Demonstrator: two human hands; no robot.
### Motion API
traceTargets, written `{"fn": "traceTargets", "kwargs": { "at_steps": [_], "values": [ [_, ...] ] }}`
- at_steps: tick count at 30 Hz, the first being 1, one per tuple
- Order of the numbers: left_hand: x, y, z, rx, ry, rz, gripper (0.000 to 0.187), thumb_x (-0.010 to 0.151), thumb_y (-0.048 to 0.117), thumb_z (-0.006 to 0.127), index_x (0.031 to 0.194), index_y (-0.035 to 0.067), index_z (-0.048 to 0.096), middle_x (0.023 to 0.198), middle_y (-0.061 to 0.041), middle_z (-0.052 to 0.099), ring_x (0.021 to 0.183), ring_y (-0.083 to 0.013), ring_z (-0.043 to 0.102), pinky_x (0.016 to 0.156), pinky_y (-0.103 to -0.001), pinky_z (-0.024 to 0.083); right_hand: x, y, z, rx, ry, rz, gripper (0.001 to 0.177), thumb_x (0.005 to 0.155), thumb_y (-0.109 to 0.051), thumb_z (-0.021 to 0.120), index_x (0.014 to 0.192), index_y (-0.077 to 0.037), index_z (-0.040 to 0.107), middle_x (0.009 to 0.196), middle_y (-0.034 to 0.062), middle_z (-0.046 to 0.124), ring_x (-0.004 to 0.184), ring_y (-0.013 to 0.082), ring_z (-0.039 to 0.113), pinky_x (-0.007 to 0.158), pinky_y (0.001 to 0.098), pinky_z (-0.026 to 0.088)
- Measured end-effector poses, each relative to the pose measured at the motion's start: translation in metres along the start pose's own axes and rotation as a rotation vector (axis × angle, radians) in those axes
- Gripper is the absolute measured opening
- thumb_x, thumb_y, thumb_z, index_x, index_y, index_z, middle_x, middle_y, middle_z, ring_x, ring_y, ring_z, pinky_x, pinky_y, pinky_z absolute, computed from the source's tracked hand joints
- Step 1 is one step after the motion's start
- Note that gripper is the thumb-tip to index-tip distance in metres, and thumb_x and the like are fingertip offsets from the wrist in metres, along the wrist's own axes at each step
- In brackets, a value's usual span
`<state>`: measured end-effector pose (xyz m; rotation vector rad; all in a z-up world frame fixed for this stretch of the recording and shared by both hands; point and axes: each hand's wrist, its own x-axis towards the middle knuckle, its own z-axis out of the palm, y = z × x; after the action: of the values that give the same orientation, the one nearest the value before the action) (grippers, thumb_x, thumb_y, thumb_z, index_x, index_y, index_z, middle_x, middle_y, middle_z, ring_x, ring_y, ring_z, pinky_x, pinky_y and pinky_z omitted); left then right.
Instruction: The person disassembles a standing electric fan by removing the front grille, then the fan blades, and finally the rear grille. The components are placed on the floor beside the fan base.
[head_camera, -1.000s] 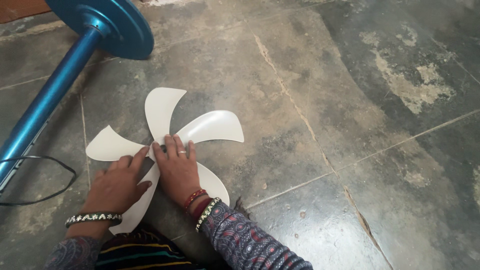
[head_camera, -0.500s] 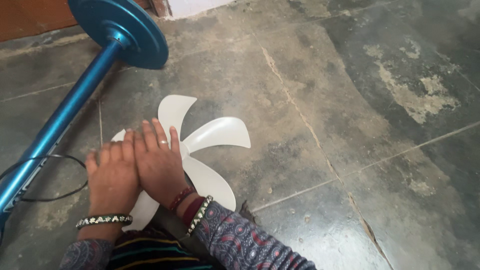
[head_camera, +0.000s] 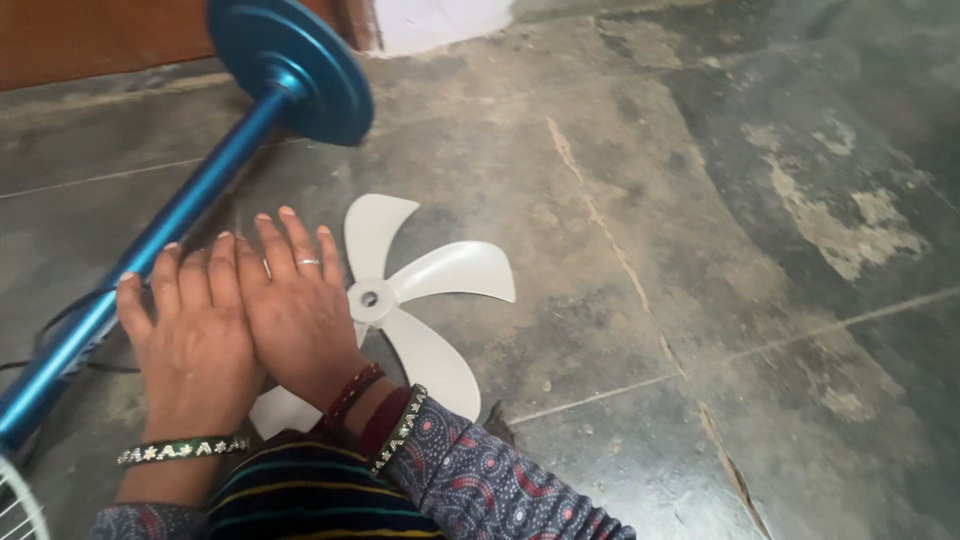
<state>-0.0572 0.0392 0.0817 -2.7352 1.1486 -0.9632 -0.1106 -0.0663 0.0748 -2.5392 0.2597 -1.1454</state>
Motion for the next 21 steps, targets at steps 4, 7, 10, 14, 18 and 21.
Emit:
{"fn": "traceTargets", "kwargs": {
  "at_steps": [4,7,10,14,18,21],
  "values": [
    [-0.009,-0.022,-0.016,0.056,0.018,-0.028,0.067,0.094,0.023,0.062,0.158,0.004,0.053,0.138,-0.015,0.061,0.146,-0.0299,0.046,0.125,-0.061,0.025,0.008,-0.026,-0.001,0.029,-0.011,-0.060,0.045,0.097,-0.018,0.053,0.139,-0.004,0.061,0.150,0.0176,0.057,0.152,0.0354,0.043,0.128,0.0573,0.029],
    [-0.020,-0.038,-0.028,0.105,0.029,-0.063,0.063,0.096,0.022,0.061,0.156,0.004,0.053,0.142,-0.014,0.060,0.146,-0.0291,0.045,0.125,-0.061,0.024,0.010,-0.046,0.001,0.064,-0.010,-0.107,0.047,0.096,-0.017,0.054,0.140,-0.002,0.060,0.149,0.0186,0.057,0.150,0.0356,0.045,0.127,0.0561,0.031],
    [-0.034,-0.050,-0.039,0.074,0.047,-0.112,0.058,0.099,0.024,0.059,0.153,0.003,0.052,0.143,-0.017,0.058,0.148,-0.0303,0.044,0.125,-0.062,0.024,0.009,-0.065,0.003,0.099,-0.022,-0.138,0.046,0.096,-0.017,0.054,0.139,-0.003,0.060,0.147,0.0184,0.058,0.149,0.0355,0.046,0.127,0.0550,0.032],
    [-0.053,-0.068,-0.053,0.095,0.091,-0.167,0.055,0.101,0.023,0.057,0.153,0.003,0.053,0.147,-0.018,0.055,0.148,-0.0312,0.042,0.124,-0.062,0.024,0.007,-0.092,0.007,0.137,-0.036,-0.206,0.046,0.096,-0.017,0.054,0.139,-0.002,0.060,0.147,0.0187,0.059,0.148,0.0357,0.046,0.126,0.0546,0.032],
    [-0.076,-0.087,-0.068,0.098,0.095,-0.228,0.057,0.101,0.021,0.056,0.155,0.003,0.053,0.145,-0.020,0.055,0.150,-0.0326,0.042,0.121,-0.063,0.025,-0.001,-0.122,0.011,0.185,-0.042,-0.268,0.046,0.096,-0.016,0.054,0.139,-0.002,0.059,0.147,0.0186,0.059,0.149,0.0357,0.047,0.126,0.0530,0.033],
    [-0.098,-0.101,-0.078,0.131,0.101,-0.267,0.056,0.101,0.021,0.057,0.154,0.004,0.053,0.147,-0.018,0.055,0.151,-0.0324,0.042,0.122,-0.063,0.024,-0.011,-0.144,0.014,0.216,-0.090,-0.325,0.046,0.095,-0.016,0.053,0.139,-0.001,0.058,0.145,0.0192,0.059,0.147,0.0356,0.048,0.126,0.0527,0.033]
  ]
}}
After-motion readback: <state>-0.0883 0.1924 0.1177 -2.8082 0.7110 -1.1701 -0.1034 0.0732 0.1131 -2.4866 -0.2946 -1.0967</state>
